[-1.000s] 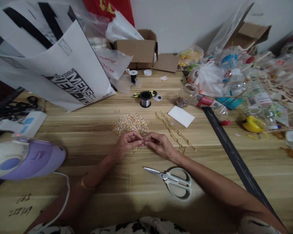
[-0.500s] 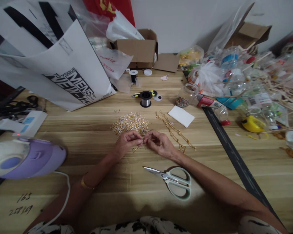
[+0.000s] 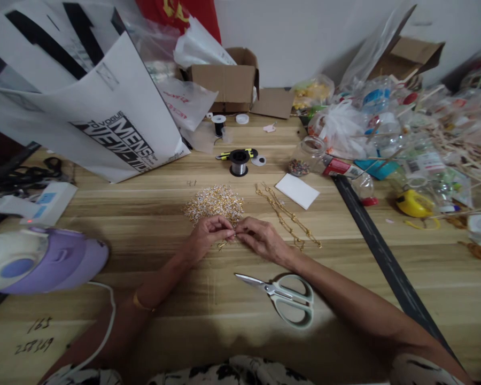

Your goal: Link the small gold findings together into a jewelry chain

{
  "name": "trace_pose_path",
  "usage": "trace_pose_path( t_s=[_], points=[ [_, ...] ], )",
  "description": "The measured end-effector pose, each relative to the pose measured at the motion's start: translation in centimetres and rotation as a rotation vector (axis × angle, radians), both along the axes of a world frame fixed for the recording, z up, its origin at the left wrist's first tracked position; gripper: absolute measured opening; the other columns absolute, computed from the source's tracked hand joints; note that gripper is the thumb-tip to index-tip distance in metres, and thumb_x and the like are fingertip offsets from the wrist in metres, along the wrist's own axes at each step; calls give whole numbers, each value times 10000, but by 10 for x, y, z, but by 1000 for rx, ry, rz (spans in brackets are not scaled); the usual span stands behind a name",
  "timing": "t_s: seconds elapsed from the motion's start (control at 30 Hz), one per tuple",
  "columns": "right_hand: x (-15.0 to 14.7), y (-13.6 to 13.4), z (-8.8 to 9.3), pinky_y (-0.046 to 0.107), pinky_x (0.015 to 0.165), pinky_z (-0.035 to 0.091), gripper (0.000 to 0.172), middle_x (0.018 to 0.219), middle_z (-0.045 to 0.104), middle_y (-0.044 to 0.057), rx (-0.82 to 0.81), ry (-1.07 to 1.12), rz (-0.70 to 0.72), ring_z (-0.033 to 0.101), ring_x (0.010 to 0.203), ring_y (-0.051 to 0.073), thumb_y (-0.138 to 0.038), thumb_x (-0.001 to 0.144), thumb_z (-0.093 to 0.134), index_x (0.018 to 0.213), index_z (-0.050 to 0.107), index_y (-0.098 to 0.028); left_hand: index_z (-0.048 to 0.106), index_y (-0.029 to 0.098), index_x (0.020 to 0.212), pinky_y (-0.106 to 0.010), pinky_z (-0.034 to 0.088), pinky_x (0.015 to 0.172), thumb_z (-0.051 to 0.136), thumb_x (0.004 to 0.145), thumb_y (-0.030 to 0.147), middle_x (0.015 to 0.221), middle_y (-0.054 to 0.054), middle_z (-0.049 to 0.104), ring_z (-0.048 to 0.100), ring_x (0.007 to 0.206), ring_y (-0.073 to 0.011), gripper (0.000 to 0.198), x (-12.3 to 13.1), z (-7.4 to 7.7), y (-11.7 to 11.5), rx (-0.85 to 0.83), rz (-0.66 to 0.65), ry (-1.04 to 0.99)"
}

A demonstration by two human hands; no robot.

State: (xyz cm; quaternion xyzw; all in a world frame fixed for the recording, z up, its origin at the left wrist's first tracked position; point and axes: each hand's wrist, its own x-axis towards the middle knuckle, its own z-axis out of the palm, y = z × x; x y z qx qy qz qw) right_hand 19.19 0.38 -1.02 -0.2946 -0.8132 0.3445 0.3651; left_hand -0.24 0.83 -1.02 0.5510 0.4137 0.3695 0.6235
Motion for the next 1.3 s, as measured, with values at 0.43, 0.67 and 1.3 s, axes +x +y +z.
trace_pose_path(
  t_s=[0.43,0.67,1.3],
  points=[
    [1,1,1,223,665,430,127,798,589,34,-70,-7,-2,552,723,125,-205,906,463,866,574,-157,624,117,735,-207,476,614,695,698,207,635,-1,643,591,603,-99,120,2,4,0,-30,12,19],
    [1,1,2,218,622,418,115,778,586,22,-136,-13,-44,540,688,119,-220,905,456,880,551,-160,625,120,739,-203,477,624,687,705,194,641,-1,650,599,612,-99,102,2,4,0,-38,11,8],
    [0,2,4,286,724,469,68,870,596,74,-19,-20,16,569,811,163,-207,870,529,901,573,-164,620,122,718,-215,478,609,703,682,215,625,-5,644,592,598,-103,129,3,3,0,-92,37,-49]
  ],
)
